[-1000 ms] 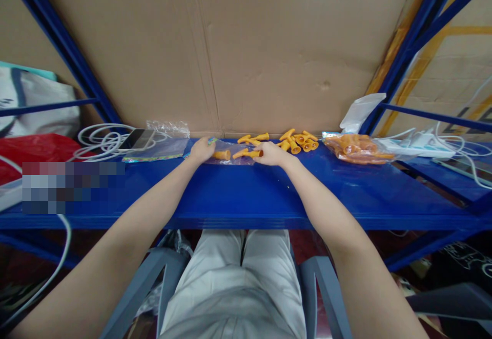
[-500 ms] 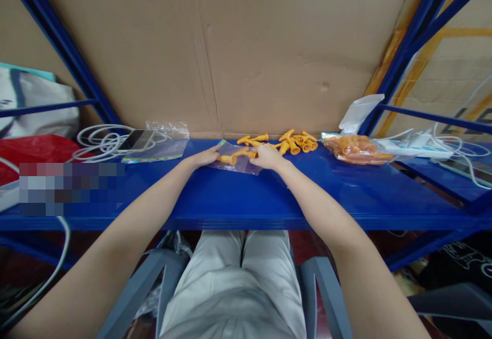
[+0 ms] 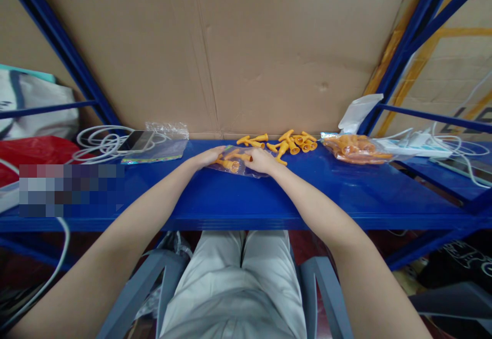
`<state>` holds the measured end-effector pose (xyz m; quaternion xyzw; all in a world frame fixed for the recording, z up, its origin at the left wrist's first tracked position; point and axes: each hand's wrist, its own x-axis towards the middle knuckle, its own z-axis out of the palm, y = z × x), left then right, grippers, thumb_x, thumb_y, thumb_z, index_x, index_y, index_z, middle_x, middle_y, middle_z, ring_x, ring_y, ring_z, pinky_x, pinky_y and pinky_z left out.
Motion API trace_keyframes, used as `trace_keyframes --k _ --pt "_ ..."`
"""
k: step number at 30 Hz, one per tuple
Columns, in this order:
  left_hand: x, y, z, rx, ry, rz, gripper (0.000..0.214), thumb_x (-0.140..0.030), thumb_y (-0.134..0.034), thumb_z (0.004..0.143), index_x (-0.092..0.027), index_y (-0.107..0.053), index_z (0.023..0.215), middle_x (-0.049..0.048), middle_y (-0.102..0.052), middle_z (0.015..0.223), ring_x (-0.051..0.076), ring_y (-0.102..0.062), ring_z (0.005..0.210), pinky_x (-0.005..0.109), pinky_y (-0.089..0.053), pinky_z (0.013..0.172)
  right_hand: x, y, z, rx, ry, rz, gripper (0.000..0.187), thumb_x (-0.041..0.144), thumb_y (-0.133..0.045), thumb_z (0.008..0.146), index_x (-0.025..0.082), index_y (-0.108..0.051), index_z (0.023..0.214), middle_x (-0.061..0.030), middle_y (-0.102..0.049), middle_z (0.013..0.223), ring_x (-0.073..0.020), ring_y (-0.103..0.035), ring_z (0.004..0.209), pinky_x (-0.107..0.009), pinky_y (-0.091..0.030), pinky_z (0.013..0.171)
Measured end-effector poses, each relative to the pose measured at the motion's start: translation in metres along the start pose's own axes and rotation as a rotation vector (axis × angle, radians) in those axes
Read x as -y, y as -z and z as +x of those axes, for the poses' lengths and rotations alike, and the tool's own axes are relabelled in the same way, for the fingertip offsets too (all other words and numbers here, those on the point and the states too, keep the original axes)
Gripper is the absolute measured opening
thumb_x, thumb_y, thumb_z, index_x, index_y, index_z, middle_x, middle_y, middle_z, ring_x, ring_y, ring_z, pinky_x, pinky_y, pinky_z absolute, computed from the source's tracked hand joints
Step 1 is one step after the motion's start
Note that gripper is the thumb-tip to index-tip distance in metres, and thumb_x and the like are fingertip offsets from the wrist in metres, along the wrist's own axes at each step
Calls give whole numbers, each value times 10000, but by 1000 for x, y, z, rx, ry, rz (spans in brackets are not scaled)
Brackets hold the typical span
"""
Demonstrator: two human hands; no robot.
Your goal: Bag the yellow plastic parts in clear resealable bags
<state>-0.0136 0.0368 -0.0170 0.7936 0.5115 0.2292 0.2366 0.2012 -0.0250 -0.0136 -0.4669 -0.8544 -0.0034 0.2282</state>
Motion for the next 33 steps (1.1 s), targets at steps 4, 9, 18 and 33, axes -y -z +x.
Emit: trace_keyframes --k 4,9,18,33 --pt "-8 -6 -5 96 -13 -185 495 -275 -263 983 -177 -612 1318 31 -666 1312 184 -623 1193 319 -483 1021 3 -7 1 -54 -31 31 435 125 -532 843 220 -689 1237 -85 -724 1160 -220 -668 1002 -338 -503 905" --pt "-11 -7 -4 60 8 -105 517 -288 -230 991 -179 -641 1285 39 -671 1302 203 -623 1197 333 -472 1028 -2 -10 5 -124 1 138 412 121 -535 854 217 -684 1225 -88 -696 1236 -232 -644 1106 -403 -487 995" --pt "-15 4 -9 -119 -5 176 563 -354 -220 1009 -102 -680 1214 112 -678 1282 219 -597 1235 269 -426 1040 -14 -20 12 -143 -178 173 343 153 -554 877 138 -642 1208 -140 -700 1158 -238 -669 1037 -402 -519 934" --pt "-20 9 -18 -21 -101 429 433 -256 -458 900 -221 -693 1261 36 -764 1072 204 -694 991 240 -505 865 -6 -3 5 -15 -236 164 216 261 -521 937 147 -676 840 -99 -715 807 -209 -690 750 -341 -545 730"
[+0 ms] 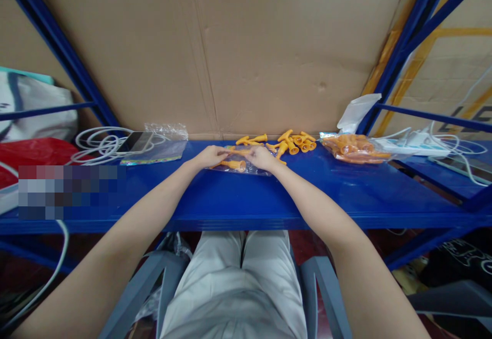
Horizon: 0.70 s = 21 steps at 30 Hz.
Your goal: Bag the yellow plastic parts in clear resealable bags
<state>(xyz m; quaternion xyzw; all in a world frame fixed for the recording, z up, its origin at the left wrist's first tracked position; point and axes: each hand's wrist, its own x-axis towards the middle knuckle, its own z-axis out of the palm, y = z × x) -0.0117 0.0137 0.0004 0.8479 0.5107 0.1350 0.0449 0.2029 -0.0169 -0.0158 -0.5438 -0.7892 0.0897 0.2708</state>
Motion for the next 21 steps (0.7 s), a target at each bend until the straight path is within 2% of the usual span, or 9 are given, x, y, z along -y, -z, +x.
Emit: trace_keyframes --k 2,4,9,14,18,21 --pt "0 0 0 -6 -2 1 418 -261 -468 900 -224 -705 1242 31 -766 1060 194 -696 974 229 -508 842 -2 -3 0 109 -11 214 292 367 -500 964 164 -674 847 -47 -665 667 -164 -633 574 -321 -540 618" --pt "-1 1 -1 -14 -2 2 398 -268 -478 904 -224 -717 1219 29 -769 1039 188 -699 948 223 -508 816 -4 -4 1 165 -23 377 292 409 -540 946 167 -684 871 -33 -660 661 -146 -607 536 -326 -545 603" --pt "-3 2 -2 -26 -7 9 391 -263 -469 925 -200 -716 1221 58 -771 1034 187 -695 897 232 -498 791 -7 1 -1 199 -10 495 147 287 -656 873 169 -741 896 -70 -742 976 -187 -679 871 -377 -538 884" --pt "2 -2 2 -45 -39 47 389 -277 -465 925 -208 -725 1207 66 -761 1080 203 -685 960 238 -489 805 -6 4 -4 305 68 583 201 246 -612 893 179 -741 1032 -77 -742 1050 -179 -678 973 -358 -508 952" --pt "5 -3 5 -56 -9 78 392 -304 -461 930 -211 -728 1201 67 -762 1071 216 -686 975 250 -493 813 3 7 -6 297 117 462 243 218 -577 904 167 -724 1090 -93 -735 1098 -188 -682 1009 -359 -509 943" --pt "4 -2 4 -51 32 52 372 -327 -482 925 -218 -747 1162 57 -772 1013 213 -698 930 252 -498 804 15 19 -9 245 127 129 227 167 -569 893 149 -743 1037 -112 -736 1107 -221 -679 1038 -357 -502 941"
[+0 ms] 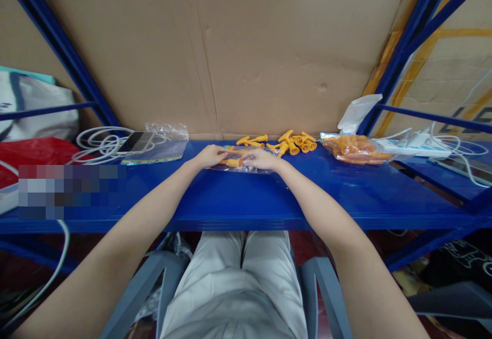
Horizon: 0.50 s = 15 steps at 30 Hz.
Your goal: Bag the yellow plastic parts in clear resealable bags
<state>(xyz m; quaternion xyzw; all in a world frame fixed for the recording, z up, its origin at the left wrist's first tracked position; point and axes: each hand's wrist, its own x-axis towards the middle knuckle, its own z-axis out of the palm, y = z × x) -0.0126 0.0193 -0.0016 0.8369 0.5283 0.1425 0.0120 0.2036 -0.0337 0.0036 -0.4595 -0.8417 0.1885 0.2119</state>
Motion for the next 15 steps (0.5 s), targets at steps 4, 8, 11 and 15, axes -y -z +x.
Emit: trace_keyframes --k 4,8,11,15 --pt "-2 2 -1 -23 51 9 354 -328 -484 923 -231 -768 1112 49 -778 980 214 -704 932 240 -497 789 18 25 -12 -70 -180 -523 247 165 -518 909 132 -763 912 -157 -747 1041 -289 -684 1040 -365 -502 898" --pt "-4 5 -4 -43 129 45 343 -317 -486 918 -224 -787 1052 65 -777 995 231 -708 958 244 -504 776 22 54 -26 -356 -402 -663 329 270 -442 968 151 -742 1032 -173 -734 1088 -308 -667 1089 -376 -504 901" --pt "-5 8 -6 -65 210 60 331 -306 -489 913 -223 -794 1013 77 -773 1025 244 -704 994 252 -515 786 13 71 -33 -492 -544 -655 398 304 -370 992 155 -700 1157 -185 -703 1167 -321 -649 1127 -417 -502 930" --pt "-3 10 -8 -86 305 49 327 -291 -489 910 -215 -789 1016 92 -761 1078 259 -698 1033 274 -531 823 -6 79 -36 -381 -663 -606 433 367 -358 985 223 -685 1229 -151 -663 1261 -323 -599 1215 -427 -473 997"
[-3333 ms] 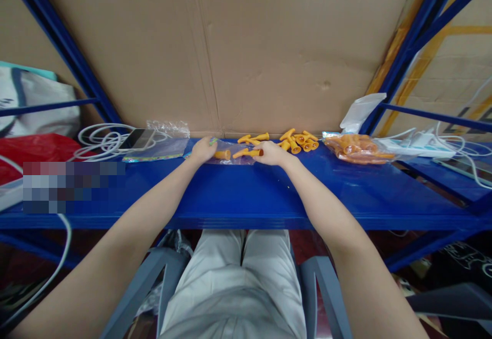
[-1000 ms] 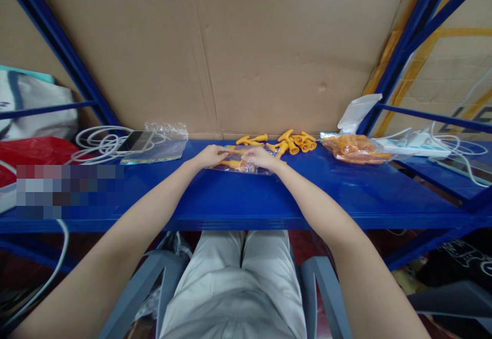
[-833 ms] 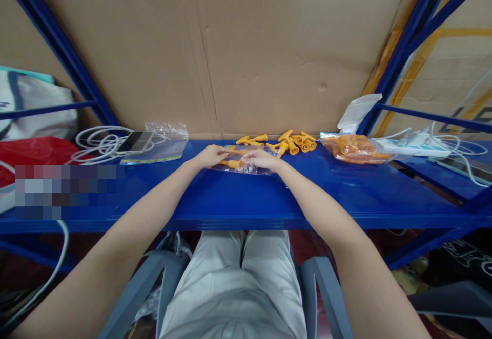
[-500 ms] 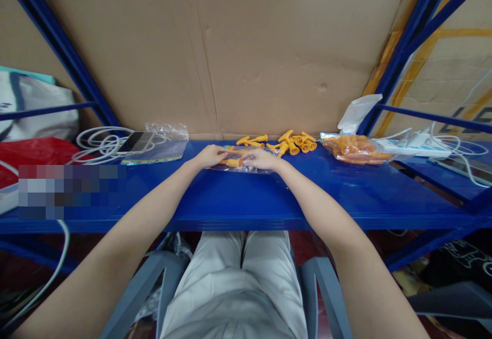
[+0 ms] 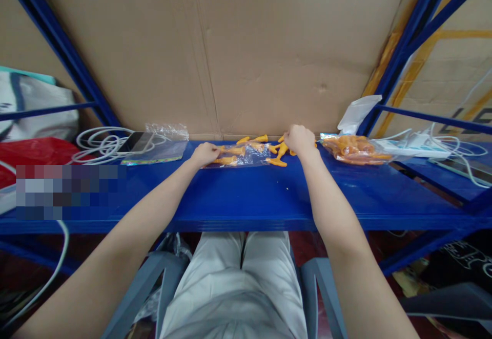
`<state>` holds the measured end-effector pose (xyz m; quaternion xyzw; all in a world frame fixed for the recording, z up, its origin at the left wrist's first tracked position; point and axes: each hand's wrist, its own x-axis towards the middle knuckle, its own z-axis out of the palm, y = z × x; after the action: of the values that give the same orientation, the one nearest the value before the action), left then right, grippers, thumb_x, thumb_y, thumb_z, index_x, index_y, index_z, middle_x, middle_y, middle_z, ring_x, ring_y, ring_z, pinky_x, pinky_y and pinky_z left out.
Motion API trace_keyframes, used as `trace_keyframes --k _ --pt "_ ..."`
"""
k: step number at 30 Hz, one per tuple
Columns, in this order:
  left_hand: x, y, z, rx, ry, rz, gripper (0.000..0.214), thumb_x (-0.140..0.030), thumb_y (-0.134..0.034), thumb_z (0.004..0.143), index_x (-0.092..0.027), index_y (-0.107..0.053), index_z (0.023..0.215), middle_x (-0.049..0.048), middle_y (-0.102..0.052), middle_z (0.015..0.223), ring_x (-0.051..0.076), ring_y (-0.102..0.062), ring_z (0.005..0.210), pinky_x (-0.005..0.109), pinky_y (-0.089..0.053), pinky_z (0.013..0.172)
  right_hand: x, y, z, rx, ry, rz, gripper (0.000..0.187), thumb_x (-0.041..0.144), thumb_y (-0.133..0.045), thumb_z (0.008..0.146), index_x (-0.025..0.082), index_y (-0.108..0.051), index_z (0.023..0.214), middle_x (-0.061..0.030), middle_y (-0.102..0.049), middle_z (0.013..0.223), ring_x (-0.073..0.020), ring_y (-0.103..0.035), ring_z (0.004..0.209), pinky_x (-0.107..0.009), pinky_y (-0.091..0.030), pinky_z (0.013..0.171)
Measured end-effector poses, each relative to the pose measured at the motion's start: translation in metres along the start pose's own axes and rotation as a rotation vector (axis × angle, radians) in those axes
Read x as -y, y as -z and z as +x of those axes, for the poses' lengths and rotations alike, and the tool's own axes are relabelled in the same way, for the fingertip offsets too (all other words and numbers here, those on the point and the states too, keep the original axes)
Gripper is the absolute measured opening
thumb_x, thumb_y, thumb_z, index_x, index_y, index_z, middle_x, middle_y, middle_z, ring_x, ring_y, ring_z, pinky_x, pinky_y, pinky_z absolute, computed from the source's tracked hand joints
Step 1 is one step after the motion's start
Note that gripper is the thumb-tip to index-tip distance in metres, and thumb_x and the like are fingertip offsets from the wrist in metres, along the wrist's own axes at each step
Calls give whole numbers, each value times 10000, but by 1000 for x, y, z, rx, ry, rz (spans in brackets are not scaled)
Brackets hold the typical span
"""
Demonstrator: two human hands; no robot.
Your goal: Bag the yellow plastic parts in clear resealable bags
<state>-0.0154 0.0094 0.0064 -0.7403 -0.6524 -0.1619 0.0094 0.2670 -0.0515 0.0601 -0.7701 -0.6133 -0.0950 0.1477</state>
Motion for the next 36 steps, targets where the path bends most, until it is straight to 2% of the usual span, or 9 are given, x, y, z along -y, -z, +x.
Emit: trace_keyframes --k 3,5,8,13,18,23,29,33,36 --pt "2 1 0 -12 56 13 358 -293 -462 921 -184 -773 1061 121 -748 1112 272 -692 1055 298 -537 858 -3 -13 7 218 58 -21 431 373 -431 966 166 -680 1251 -165 -659 1279 -325 -608 1202 -414 -487 967" --pt "2 1 0 -9 87 19 373 -307 -459 924 -166 -755 1104 133 -736 1143 281 -686 1070 317 -539 880 0 -25 11 336 177 2 424 339 -455 959 167 -656 1290 -137 -666 1286 -286 -642 1141 -375 -501 932" --pt "3 1 0 6 116 12 386 -348 -474 925 -166 -736 1143 130 -720 1189 290 -674 1099 334 -539 902 8 -41 13 403 376 5 398 288 -441 959 169 -686 1249 -110 -679 1274 -257 -634 1149 -338 -473 965" --pt "5 -2 1 -1 113 -2 371 -373 -500 912 -198 -742 1131 112 -723 1187 289 -674 1099 335 -540 907 19 -54 10 337 437 -43 368 339 -460 949 136 -764 991 -134 -750 1020 -279 -682 986 -367 -506 868" --pt "8 -6 5 3 80 -4 363 -344 -495 900 -196 -750 1113 121 -730 1166 291 -684 1072 335 -544 885 15 -54 12 253 376 -39 274 307 -556 888 138 -767 842 -127 -733 781 -261 -700 823 -343 -530 748" --pt "8 -7 6 2 65 16 381 -350 -476 901 -186 -743 1119 122 -731 1162 284 -683 1074 308 -541 874 7 -54 17 231 324 -85 181 176 -611 768 133 -767 848 -117 -731 734 -247 -706 743 -301 -518 631" --pt "3 -5 0 -2 74 11 396 -327 -449 918 -179 -733 1151 129 -723 1174 289 -678 1086 316 -541 882 -1 -47 19 186 240 -62 194 158 -637 718 152 -741 882 -99 -753 832 -243 -717 796 -298 -528 658" --pt "1 -4 0 -2 46 -1 402 -289 -442 918 -198 -725 1189 120 -724 1177 293 -674 1095 338 -534 909 -10 -43 25 80 153 81 277 180 -685 697 146 -702 971 -98 -748 879 -246 -715 844 -298 -537 674" --pt "1 -5 0 -5 54 -11 396 -280 -466 905 -213 -720 1201 101 -730 1168 287 -675 1090 334 -530 917 -15 -40 27 40 160 314 276 145 -678 711 133 -679 987 -103 -740 903 -215 -709 817 -272 -540 656"
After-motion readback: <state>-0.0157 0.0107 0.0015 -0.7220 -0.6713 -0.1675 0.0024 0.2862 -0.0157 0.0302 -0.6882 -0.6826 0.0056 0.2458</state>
